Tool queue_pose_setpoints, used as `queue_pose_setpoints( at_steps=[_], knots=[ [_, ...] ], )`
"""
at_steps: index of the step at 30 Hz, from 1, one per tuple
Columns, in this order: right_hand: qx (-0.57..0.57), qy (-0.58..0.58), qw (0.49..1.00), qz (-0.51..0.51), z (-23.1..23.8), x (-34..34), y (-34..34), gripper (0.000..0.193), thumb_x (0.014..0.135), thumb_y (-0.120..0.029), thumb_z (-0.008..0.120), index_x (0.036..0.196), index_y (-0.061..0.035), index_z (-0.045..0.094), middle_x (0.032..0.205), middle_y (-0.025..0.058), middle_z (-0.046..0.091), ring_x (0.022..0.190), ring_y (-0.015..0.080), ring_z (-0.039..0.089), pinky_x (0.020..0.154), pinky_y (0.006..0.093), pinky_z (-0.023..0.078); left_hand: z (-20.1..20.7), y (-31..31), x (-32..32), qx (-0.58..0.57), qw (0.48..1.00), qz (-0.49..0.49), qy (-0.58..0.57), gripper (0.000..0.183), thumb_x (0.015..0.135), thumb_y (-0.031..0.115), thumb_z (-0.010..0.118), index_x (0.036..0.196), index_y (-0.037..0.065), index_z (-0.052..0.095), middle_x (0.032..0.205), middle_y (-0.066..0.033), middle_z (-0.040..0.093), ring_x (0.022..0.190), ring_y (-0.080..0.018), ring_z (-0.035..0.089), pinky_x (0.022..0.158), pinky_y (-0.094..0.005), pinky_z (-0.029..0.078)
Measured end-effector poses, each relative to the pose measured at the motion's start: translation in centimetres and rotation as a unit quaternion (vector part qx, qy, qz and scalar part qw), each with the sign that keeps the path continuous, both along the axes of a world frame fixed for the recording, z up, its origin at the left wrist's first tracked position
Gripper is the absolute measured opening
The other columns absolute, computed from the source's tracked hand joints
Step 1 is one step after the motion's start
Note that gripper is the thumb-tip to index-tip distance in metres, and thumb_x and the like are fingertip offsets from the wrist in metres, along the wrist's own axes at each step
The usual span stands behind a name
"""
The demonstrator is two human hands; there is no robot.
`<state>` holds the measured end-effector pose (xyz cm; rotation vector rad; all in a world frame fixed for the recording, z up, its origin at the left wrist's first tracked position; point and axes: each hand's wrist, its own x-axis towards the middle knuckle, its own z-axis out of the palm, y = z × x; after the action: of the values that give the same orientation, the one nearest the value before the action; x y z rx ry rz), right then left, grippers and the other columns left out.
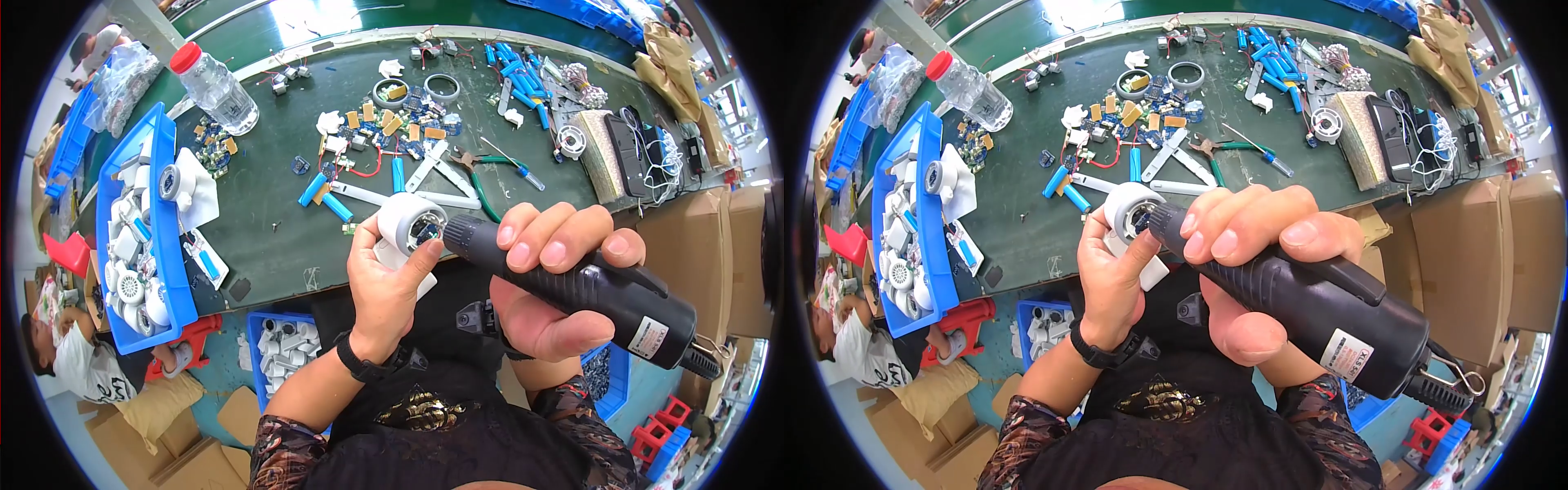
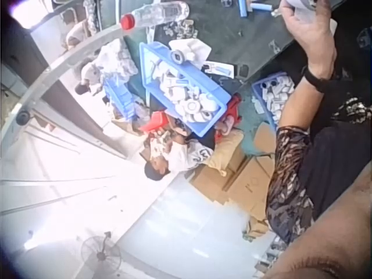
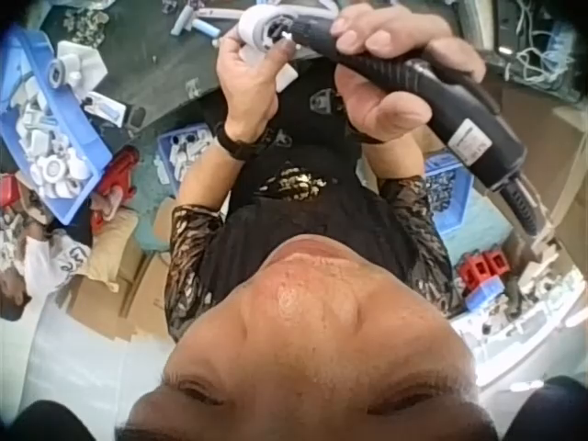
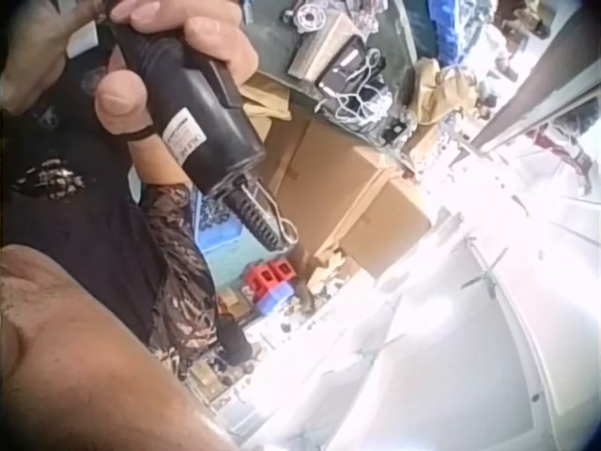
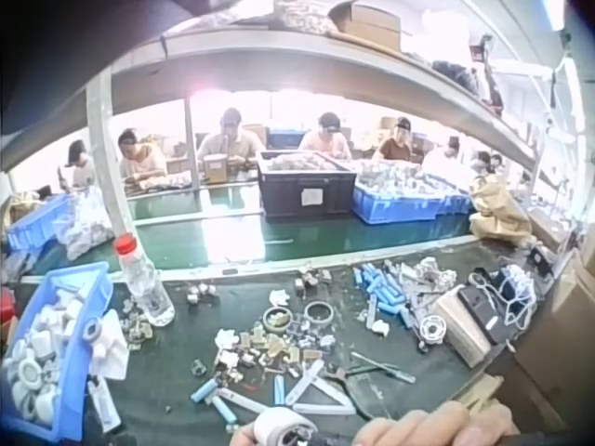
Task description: The person is assembling electronic components for a dome-shaped camera or sensor device at a factory workbench, using an electric screwdriver and manual placement.
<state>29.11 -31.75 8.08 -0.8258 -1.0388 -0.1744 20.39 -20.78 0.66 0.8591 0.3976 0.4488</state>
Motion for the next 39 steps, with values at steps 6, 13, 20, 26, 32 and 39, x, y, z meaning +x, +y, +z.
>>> queue_pose_setpoints(
  at_steps=[6, 13, 20, 26, 32, 39],
  knots=[
    [0.054, 0.009, 0.998, 0.020, -0.2, 0.1, -0.4, 0.071, 0.090, -0.042, 0.075, 0.143, -0.0127, 0.039, 0.105, 0.0110, 0.059, 0.086, 0.0244, 0.065, 0.080, 0.0421, 0.052, 0.3, 0.1, 0.1, -0.011, 1.000, -0.008, 0.005, 0.055, 0.081, 0.003, 0.084, 0.125, 0.000, 0.051, 0.113, -0.0085, 0.066, 0.100, -0.0132, 0.064, 0.088, -0.0280, 0.053],
    [0.049, -0.004, 0.999, -0.001, 1.7, -0.5, -1.4, 0.069, 0.095, -0.055, 0.064, 0.144, -0.0115, 0.042, 0.104, 0.0059, 0.052, 0.090, 0.0192, 0.058, 0.083, 0.0408, 0.046, 0.1, 0.4, -0.1, 0.011, 1.000, -0.003, 0.009, 0.055, 0.081, 0.002, 0.083, 0.126, 0.000, 0.051, 0.112, -0.0079, 0.066, 0.100, -0.0130, 0.064, 0.088, -0.0283, 0.053],
    [0.049, 0.026, 0.996, -0.066, 2.9, 0.4, -4.8, 0.066, 0.095, -0.058, 0.061, 0.137, -0.0082, 0.051, 0.104, 0.0059, 0.052, 0.090, 0.0199, 0.055, 0.084, 0.0405, 0.045, 0.4, 0.4, -0.1, -0.003, 1.000, -0.021, -0.001, 0.056, 0.081, 0.000, 0.083, 0.127, 0.001, 0.051, 0.114, -0.0077, 0.065, 0.102, -0.0144, 0.064, 0.091, -0.0295, 0.052],
    [0.105, 0.280, 0.926, -0.230, -0.6, 4.8, -12.1, 0.066, 0.096, -0.063, 0.055, 0.130, -0.0068, 0.056, 0.091, 0.0085, 0.062, 0.087, 0.0212, 0.058, 0.080, 0.0373, 0.049, 0.7, 1.4, -1.1, -0.026, 1.000, -0.014, -0.003, 0.056, 0.083, -0.006, 0.074, 0.133, 0.001, 0.050, 0.118, -0.0077, 0.063, 0.105, -0.0171, 0.064, 0.094, -0.0324, 0.052],
    [0.125, 0.554, 0.788, -0.237, -4.9, 5.7, -14.5, 0.041, 0.096, -0.049, 0.066, 0.110, -0.0104, 0.063, 0.091, 0.0025, 0.065, 0.080, 0.0181, 0.062, 0.074, 0.0332, 0.051, 0.0, 2.1, -1.4, -0.032, 0.996, -0.079, -0.025, 0.050, 0.096, 0.030, 0.067, 0.136, 0.005, 0.050, 0.122, -0.0106, 0.062, 0.106, -0.0259, 0.064, 0.088, -0.0405, 0.054],
    [0.100, 0.591, 0.786, -0.154, -8.0, 6.3, -15.4, 0.052, 0.098, -0.051, 0.059, 0.114, -0.0020, 0.064, 0.106, 0.0162, 0.070, 0.104, 0.0353, 0.068, 0.085, 0.0445, 0.056, 0.8, 1.7, -0.7, -0.123, 0.987, -0.100, -0.023, 0.055, 0.099, 0.048, 0.054, 0.136, 0.007, 0.050, 0.122, -0.0152, 0.062, 0.107, -0.0303, 0.063, 0.082, -0.0405, 0.052]
  ],
)
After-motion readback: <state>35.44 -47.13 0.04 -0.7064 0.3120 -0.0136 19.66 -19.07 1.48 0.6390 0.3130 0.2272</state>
